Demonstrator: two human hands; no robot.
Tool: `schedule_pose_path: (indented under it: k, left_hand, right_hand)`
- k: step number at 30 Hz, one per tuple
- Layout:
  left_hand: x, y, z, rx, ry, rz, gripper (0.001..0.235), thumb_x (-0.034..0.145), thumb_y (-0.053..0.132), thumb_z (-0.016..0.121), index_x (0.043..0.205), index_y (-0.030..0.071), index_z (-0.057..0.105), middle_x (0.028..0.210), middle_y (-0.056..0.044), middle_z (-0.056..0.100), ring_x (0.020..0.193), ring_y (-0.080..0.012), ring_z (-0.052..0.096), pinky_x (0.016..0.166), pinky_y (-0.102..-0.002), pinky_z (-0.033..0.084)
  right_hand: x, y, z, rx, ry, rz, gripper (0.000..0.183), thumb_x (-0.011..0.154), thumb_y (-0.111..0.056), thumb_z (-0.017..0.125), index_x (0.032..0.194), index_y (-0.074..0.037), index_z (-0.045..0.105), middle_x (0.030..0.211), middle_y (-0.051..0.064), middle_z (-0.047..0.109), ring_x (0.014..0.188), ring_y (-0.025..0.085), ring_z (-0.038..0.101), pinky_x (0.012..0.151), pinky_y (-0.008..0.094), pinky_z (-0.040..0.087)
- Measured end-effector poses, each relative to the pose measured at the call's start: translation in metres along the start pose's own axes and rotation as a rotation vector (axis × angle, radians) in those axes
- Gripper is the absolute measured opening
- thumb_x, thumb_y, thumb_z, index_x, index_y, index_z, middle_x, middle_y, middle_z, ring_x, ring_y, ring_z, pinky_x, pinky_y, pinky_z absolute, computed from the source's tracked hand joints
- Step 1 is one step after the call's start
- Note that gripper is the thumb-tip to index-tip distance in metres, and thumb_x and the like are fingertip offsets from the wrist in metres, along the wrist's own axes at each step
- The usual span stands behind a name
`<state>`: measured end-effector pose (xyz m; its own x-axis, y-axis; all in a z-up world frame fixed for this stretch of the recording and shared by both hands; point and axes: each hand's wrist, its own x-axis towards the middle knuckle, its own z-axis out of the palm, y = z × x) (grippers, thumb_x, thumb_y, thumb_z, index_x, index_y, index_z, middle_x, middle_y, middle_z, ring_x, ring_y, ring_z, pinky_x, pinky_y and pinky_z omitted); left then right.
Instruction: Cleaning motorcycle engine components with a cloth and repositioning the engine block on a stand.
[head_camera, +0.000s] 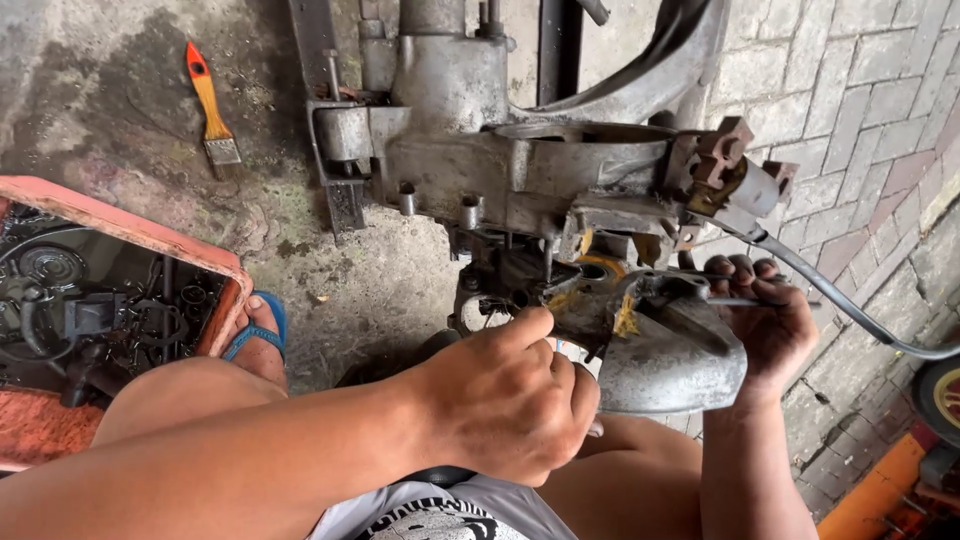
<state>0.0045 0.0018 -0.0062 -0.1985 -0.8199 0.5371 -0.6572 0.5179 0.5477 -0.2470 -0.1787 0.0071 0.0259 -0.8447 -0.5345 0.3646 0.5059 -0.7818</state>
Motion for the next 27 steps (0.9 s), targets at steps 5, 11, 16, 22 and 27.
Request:
schedule_pose_path:
  k: [5, 11, 16, 22, 27]
  left_hand:
    - [-0.001, 0.001, 0.005, 0.043, -0.044, 0.001, 0.031, 0.089, 0.01, 0.046, 0.059, 0.018, 0.044, 0.046, 0.007, 0.031, 0.04, -0.0074, 0.025, 0.07, -0.033, 0.04]
    - [-0.007, 0.007, 0.016, 0.072, -0.164, 0.066, 0.035, 0.092, 0.004, 0.047, 0.059, 0.015, 0.049, 0.045, 0.009, 0.035, 0.039, -0.0084, 0.029, 0.069, -0.032, 0.037]
    - [-0.006, 0.008, 0.013, 0.086, -0.191, 0.089, 0.033, 0.086, -0.004, 0.049, 0.059, 0.014, 0.049, 0.046, 0.009, 0.034, 0.04, -0.008, 0.026, 0.065, -0.031, 0.037]
    - [-0.011, 0.013, 0.011, 0.106, -0.225, 0.106, 0.041, 0.091, -0.004, 0.053, 0.056, 0.018, 0.045, 0.046, 0.012, 0.029, 0.043, -0.005, 0.024, 0.073, -0.029, 0.038]
    - [-0.017, 0.019, 0.023, 0.168, -0.178, 0.104, 0.024, 0.087, -0.003, 0.06, 0.067, 0.009, 0.063, 0.048, 0.008, 0.041, 0.043, -0.0066, 0.036, 0.083, -0.036, 0.046]
  right_hand:
    - [0.003, 0.0, -0.005, 0.033, -0.001, 0.002, 0.02, 0.072, 0.004, 0.052, 0.09, -0.005, 0.05, 0.083, 0.01, 0.05, 0.087, 0.024, 0.052, 0.079, 0.033, 0.047]
    - [0.019, -0.004, -0.026, -0.007, -0.019, 0.005, 0.022, 0.072, 0.004, 0.051, 0.092, -0.005, 0.056, 0.088, 0.011, 0.055, 0.094, 0.028, 0.055, 0.088, 0.041, 0.046]
    - [0.027, -0.01, -0.04, -0.061, -0.085, 0.068, 0.024, 0.077, 0.002, 0.051, 0.095, -0.007, 0.063, 0.096, 0.008, 0.059, 0.101, 0.026, 0.058, 0.09, 0.042, 0.047]
    - [0.017, -0.003, -0.017, -0.095, -0.079, 0.077, 0.024, 0.075, -0.001, 0.052, 0.088, -0.011, 0.069, 0.098, 0.005, 0.067, 0.103, 0.023, 0.061, 0.097, 0.041, 0.047]
    - [0.015, 0.002, -0.009, -0.102, 0.032, -0.002, 0.025, 0.069, 0.0, 0.05, 0.083, -0.007, 0.07, 0.087, 0.006, 0.061, 0.094, 0.023, 0.057, 0.089, 0.041, 0.046]
